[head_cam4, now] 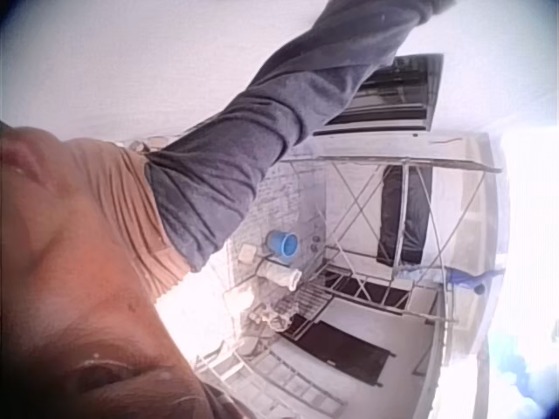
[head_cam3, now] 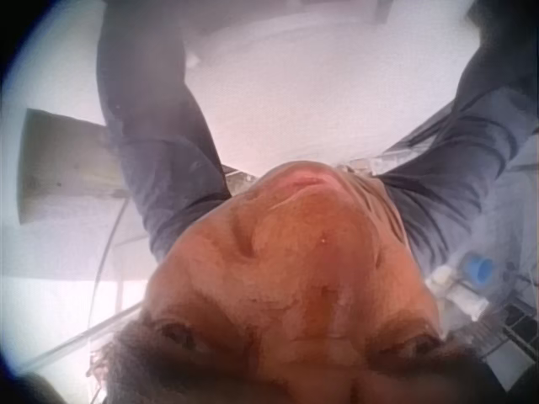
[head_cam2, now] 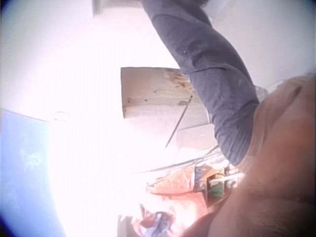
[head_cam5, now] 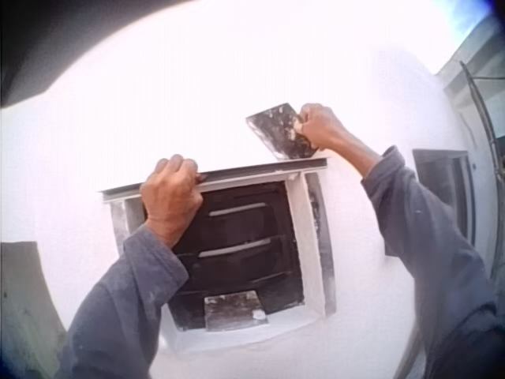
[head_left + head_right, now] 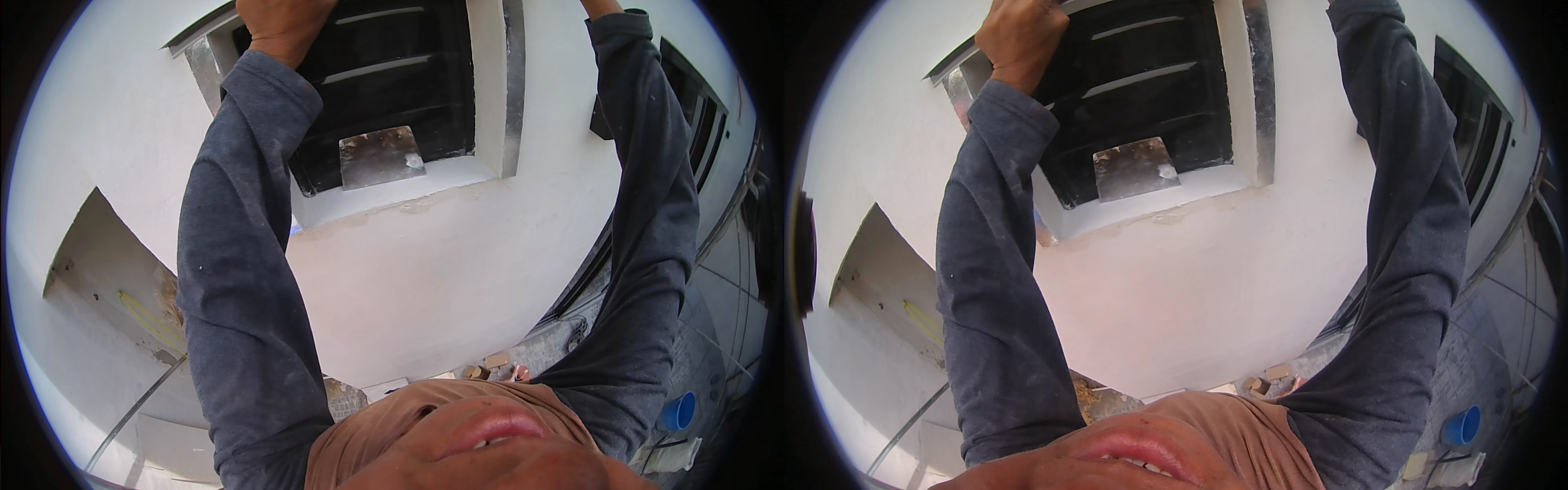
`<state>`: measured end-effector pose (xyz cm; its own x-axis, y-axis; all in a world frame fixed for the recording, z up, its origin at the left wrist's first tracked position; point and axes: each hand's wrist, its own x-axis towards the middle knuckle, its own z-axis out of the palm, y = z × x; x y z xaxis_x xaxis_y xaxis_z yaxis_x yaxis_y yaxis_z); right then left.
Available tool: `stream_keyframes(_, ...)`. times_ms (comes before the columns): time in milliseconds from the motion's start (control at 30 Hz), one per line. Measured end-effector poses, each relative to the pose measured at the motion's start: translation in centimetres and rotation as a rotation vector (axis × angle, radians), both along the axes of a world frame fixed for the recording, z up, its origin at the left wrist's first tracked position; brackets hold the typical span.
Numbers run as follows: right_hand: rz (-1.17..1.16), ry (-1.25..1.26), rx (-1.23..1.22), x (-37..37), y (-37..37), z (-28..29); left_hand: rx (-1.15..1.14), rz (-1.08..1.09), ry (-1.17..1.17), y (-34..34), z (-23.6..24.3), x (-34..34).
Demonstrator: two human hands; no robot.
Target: The person positions and secures a metal window frame around a wall opening using a trowel to apply and smooth material along the edges. The person repeatedly adjusts the frame and scrapes excess material from the trowel before continuing the installation.
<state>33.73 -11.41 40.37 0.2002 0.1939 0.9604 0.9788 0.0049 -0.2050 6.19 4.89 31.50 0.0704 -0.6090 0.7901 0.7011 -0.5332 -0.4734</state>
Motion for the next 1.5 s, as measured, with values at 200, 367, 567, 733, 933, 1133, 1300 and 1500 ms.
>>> stream_keyframes(200, 0.006, 0.008, -0.001, -0.8, 0.3, -0.2, 0.018, -0.011, -0.005, 0.1, 0.1, 0.0)
stream_keyframes(367, -0.021, 0.004, -0.031, -1.6, 0.3, -0.3, 0.022, -0.003, -0.005, 0.1, 0.1, 0.0)
stream_keyframes(567, -0.01, -0.045, 0.026, -0.3, 1.0, -0.2, 0.03, 0.002, -0.009, 0.1, 0.0, 0.0)
stream_keyframes(733, -0.197, -0.374, 0.131, 1.6, 1.4, 0.2, 0.0, 0.013, 0.0, -0.1, 0.0, -0.2)
stream_keyframes(933, -0.03, -0.057, -0.004, 0.4, 0.6, 1.2, -0.015, -0.01, -0.004, -0.1, -0.1, -0.2)
stream_keyframes(1133, -0.084, -0.085, -0.045, -1.2, 0.9, 1.4, -0.018, -0.005, 0.003, 0.2, -0.1, -0.2)
stream_keyframes(1300, -0.036, -0.019, -0.078, -2.4, 1.2, 1.4, 0.001, -0.007, -0.001, 0.4, 0.1, 0.0)
stream_keyframes(1500, -0.062, -0.107, -0.078, -4.1, 1.9, 0.7, -0.006, -0.022, -0.015, 0.7, 0.2, 0.1)
